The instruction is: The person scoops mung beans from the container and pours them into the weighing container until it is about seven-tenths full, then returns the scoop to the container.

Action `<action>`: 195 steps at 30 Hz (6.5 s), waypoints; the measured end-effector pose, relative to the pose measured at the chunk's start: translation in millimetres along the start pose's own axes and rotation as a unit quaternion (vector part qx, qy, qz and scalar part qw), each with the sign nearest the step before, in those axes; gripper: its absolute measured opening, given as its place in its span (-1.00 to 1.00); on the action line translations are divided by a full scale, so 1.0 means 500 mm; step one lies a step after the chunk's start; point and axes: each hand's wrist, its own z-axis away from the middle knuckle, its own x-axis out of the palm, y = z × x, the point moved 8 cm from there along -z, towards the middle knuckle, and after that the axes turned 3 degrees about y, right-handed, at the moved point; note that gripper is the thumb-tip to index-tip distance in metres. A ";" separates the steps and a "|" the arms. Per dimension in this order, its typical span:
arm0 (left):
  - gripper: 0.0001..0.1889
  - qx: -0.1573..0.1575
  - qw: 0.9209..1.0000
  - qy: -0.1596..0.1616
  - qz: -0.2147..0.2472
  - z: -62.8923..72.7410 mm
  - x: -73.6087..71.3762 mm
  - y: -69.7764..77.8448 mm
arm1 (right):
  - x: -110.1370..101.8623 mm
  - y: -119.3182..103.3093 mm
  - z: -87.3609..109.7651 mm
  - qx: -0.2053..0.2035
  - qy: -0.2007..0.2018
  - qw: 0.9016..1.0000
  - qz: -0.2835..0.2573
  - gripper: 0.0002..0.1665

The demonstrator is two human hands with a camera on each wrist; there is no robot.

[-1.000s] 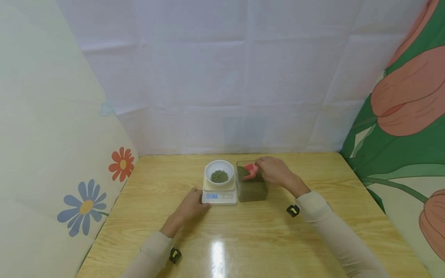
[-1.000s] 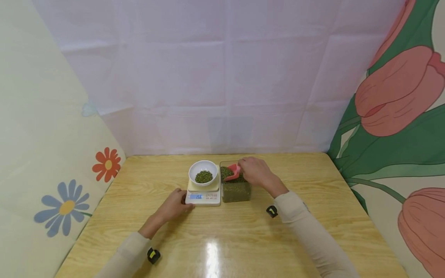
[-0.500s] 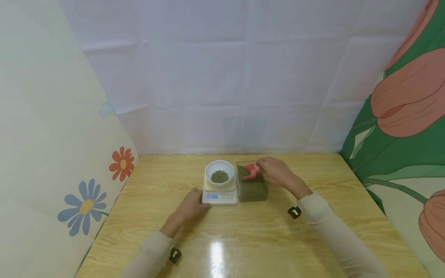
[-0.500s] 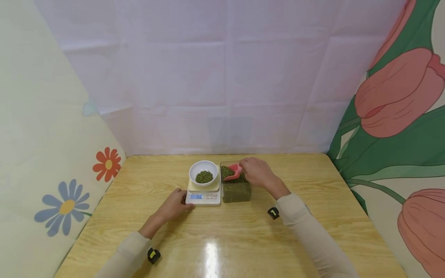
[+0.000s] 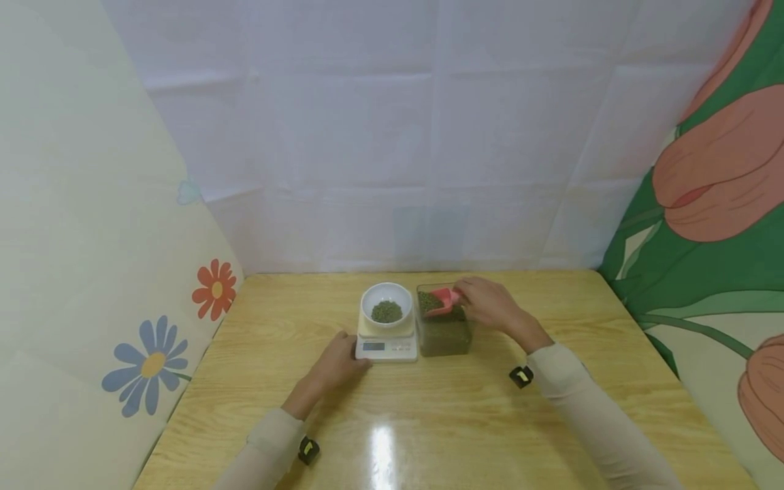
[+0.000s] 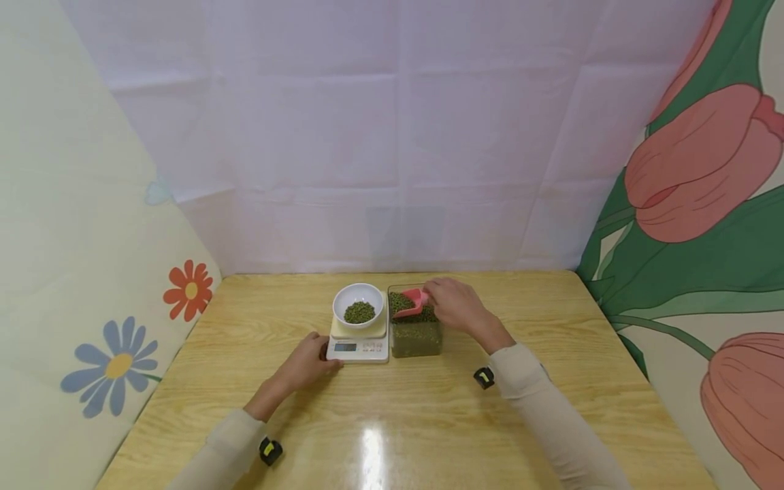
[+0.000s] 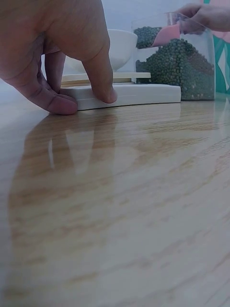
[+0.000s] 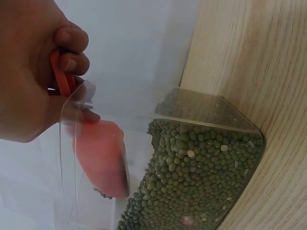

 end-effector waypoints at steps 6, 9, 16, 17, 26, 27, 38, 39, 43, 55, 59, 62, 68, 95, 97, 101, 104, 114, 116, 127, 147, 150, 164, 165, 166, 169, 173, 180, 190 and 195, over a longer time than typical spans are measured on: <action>-0.59 0.000 1.000 0.000 0.004 0.002 0.000 0.001 | -0.001 0.005 0.004 -0.002 0.007 1.000 -0.007 -0.81; -0.59 -0.002 1.000 -0.001 0.002 0.002 0.000 0.000 | -0.003 0.006 0.006 0.000 0.008 1.000 -0.012 -0.83; -0.57 0.000 1.000 -0.003 -0.002 0.003 0.000 0.004 | -0.005 0.009 0.008 0.005 0.008 1.000 -0.013 -0.79; -0.57 -0.002 1.000 -0.003 -0.001 0.003 -0.001 0.004 | -0.006 0.010 0.008 0.006 0.008 1.000 -0.013 -0.79; -0.58 -0.008 1.000 -0.003 0.005 0.005 -0.001 0.005 | -0.015 0.015 0.012 0.017 0.014 0.999 -0.028 -0.82; -0.58 -0.008 1.000 -0.004 0.006 0.005 0.000 0.005 | -0.016 0.016 0.013 0.018 0.015 0.999 -0.028 -0.82; -0.56 0.000 1.000 -0.006 0.010 0.002 -0.001 0.003 | -0.018 0.032 0.016 0.025 0.028 0.999 -0.033 -0.78; -0.56 0.000 1.000 -0.006 0.009 0.002 -0.001 0.003 | -0.018 0.032 0.016 0.025 0.028 0.999 -0.033 -0.79; -0.56 -0.001 1.000 -0.005 0.005 0.000 -0.001 0.002 | -0.019 0.031 0.017 0.022 0.029 0.999 -0.032 -0.82; -0.57 0.000 1.000 -0.002 -0.001 -0.001 0.001 0.000 | -0.023 0.035 0.019 0.022 0.034 0.998 -0.042 -0.84; -0.57 -0.001 1.000 -0.003 -0.006 -0.001 0.003 -0.001 | -0.026 0.038 0.021 0.024 0.037 0.998 -0.044 -0.83; -0.57 0.001 1.000 -0.003 -0.008 -0.002 0.003 -0.001 | -0.027 0.038 0.023 0.024 0.038 0.998 -0.043 -0.83; -0.57 0.003 1.000 -0.001 -0.015 -0.003 0.003 0.000 | -0.027 0.038 0.023 0.027 0.038 0.998 -0.045 -0.81; -0.56 0.004 1.000 0.002 -0.015 -0.002 0.003 -0.002 | -0.044 0.024 0.009 0.018 0.047 0.997 -0.052 -0.76; -0.56 0.004 1.000 0.002 -0.016 -0.001 0.002 -0.002 | -0.045 0.020 0.007 0.018 0.047 0.997 -0.056 -0.75; -0.56 0.004 1.000 0.002 -0.019 0.000 0.002 -0.001 | -0.044 0.014 0.001 0.019 0.043 0.997 -0.062 -0.72; -0.56 0.004 1.000 0.002 -0.022 -0.001 0.003 -0.001 | -0.042 0.010 -0.002 0.020 0.041 0.997 -0.068 -0.72; -0.56 0.002 1.000 0.002 -0.020 -0.002 0.005 -0.002 | -0.038 -0.001 -0.016 0.012 0.037 0.996 -0.075 -0.72; -0.56 0.001 1.000 0.002 -0.018 -0.001 0.005 -0.002 | -0.038 -0.002 -0.019 0.010 0.036 0.996 -0.075 -0.72; -0.59 0.005 1.000 0.006 -0.019 -0.003 0.005 -0.003 | -0.036 -0.014 -0.027 0.005 0.035 0.997 -0.074 -0.72; -0.56 0.003 1.000 0.004 -0.016 -0.004 0.007 -0.007 | -0.029 -0.034 -0.042 -0.009 0.030 0.997 -0.073 -0.70; -0.55 0.004 1.000 0.002 -0.015 -0.004 0.008 -0.007 | -0.028 -0.038 -0.044 -0.011 0.029 0.997 -0.070 -0.68; -0.57 0.012 1.000 0.007 -0.021 -0.004 0.004 -0.002 | -0.026 -0.046 -0.050 -0.016 0.030 0.997 -0.064 -0.70; -0.58 0.013 1.000 0.007 -0.021 -0.005 0.003 -0.002 | -0.025 -0.046 -0.051 -0.016 0.030 0.997 -0.064 -0.70; -0.58 0.014 1.000 0.007 -0.022 -0.005 0.003 -0.003 | -0.025 -0.048 -0.051 -0.015 0.031 0.997 -0.063 -0.70; -0.58 0.016 1.000 0.009 -0.025 -0.006 0.004 -0.003 | -0.023 -0.049 -0.053 -0.015 0.032 0.997 -0.064 -0.70; -0.57 0.015 1.000 0.008 -0.025 -0.004 0.004 -0.002 | -0.023 -0.051 -0.053 -0.016 0.034 0.997 -0.066 -0.70; -0.55 0.011 1.000 0.008 -0.021 0.000 0.002 0.001 | -0.020 -0.055 -0.055 -0.030 0.035 0.997 -0.054 -0.68; -0.54 0.013 1.000 0.008 -0.019 -0.004 0.003 -0.001 | -0.020 -0.062 -0.054 -0.038 0.029 0.998 -0.042 -0.65; -0.55 0.009 1.000 0.005 -0.020 -0.004 0.005 -0.003 | -0.023 -0.064 -0.053 -0.039 0.030 0.998 -0.037 -0.64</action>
